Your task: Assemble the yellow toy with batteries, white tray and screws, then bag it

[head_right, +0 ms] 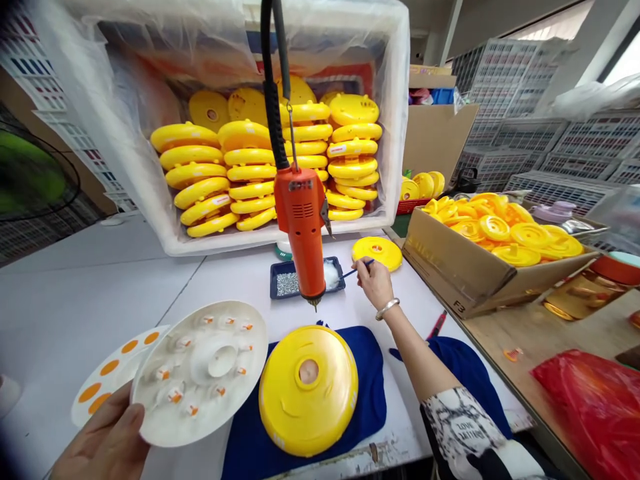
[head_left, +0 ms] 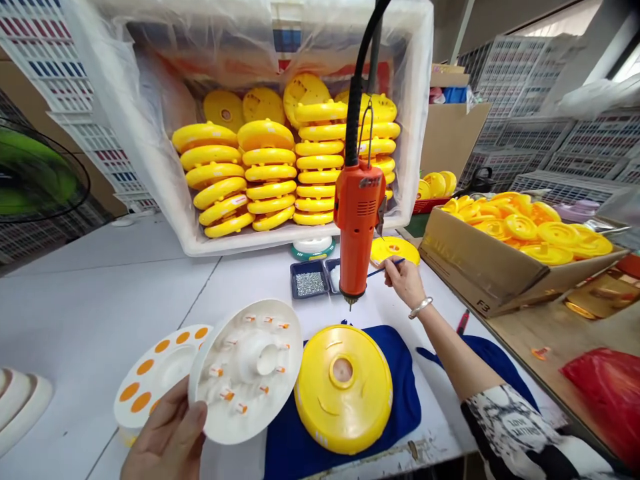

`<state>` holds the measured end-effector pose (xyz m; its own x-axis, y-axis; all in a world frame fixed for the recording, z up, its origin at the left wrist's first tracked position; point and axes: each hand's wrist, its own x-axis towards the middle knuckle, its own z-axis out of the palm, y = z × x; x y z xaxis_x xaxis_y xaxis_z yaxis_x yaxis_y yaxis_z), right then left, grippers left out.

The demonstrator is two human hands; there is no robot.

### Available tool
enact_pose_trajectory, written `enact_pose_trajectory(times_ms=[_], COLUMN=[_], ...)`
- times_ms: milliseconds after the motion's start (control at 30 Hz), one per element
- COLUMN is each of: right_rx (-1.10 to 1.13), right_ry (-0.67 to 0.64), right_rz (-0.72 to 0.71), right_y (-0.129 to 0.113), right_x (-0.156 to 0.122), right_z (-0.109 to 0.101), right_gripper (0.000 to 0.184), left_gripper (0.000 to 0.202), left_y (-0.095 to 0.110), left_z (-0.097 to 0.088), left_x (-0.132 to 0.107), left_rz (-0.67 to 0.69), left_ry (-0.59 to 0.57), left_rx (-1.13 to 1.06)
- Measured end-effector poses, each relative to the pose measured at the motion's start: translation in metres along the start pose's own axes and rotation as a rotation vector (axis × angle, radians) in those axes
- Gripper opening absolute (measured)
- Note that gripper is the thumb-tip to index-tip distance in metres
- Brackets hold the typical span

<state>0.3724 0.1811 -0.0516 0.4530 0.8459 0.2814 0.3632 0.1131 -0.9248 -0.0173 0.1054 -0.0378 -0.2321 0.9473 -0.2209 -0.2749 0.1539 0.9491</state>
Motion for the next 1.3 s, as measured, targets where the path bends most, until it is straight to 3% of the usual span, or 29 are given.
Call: enact_pose_trajectory(times_ms=[133,300,400,500,633,800,967,1167,1300], right_rx=[0.007,0.189,0.367,0.282,0.069,0.038,-0.016,-0.019,-0.048], right_ry=[0.104,0.247,0.171,0.066,-0.052,-0.132,-0.260,-0.188,-0.255], right_rz=[0.013,0.107,0.144,-0.013,-0.252,-0.316,-0.346,-0.447,-0.403], right_y=[-0.002,0.001,-0.016,-0.043,-0.064,-0.062,-0.064,-0.073,-0.073], right_x=[-0.029,-0.105,-0.150,-0.174,-0.173,-0.164,-0.164,-0.157,-0.163], right_z=[-0.029,-0.062,-0.056,-0.034,-0.006,0.010,0.014,0.010,0.009], right_gripper=[0.037,0.031,0.023,0.018,0.016,0.016,0.018,0.016,0.018], left_gripper=[0.051,0.057,0.060,0.060,0.061,0.059,0.056,0.055,0.052], left_y=[0.000,-0.003,-0.005,-0.006,-0.007,-0.006,-0.005,-0.005,-0.005], left_z=[0.008,0.013,0.015,0.017,0.017,0.009,0.004,0.005,0.003], left_x=[0.005,0.006,0.003,-0.003,-0.011,-0.018,-0.021,-0.021,-0.023], left_rz=[-0.040,0.009,-0.003,0.005,0.061,0.091,0.120,0.150,0.184], left_ry=[-0.044,-0.020,-0.027,-0.059,-0.034,-0.078,-0.104,-0.119,-0.157], left_rx=[-0.028,-0.095,-0.102,-0.102,-0.100,-0.084,-0.071,-0.055,-0.045])
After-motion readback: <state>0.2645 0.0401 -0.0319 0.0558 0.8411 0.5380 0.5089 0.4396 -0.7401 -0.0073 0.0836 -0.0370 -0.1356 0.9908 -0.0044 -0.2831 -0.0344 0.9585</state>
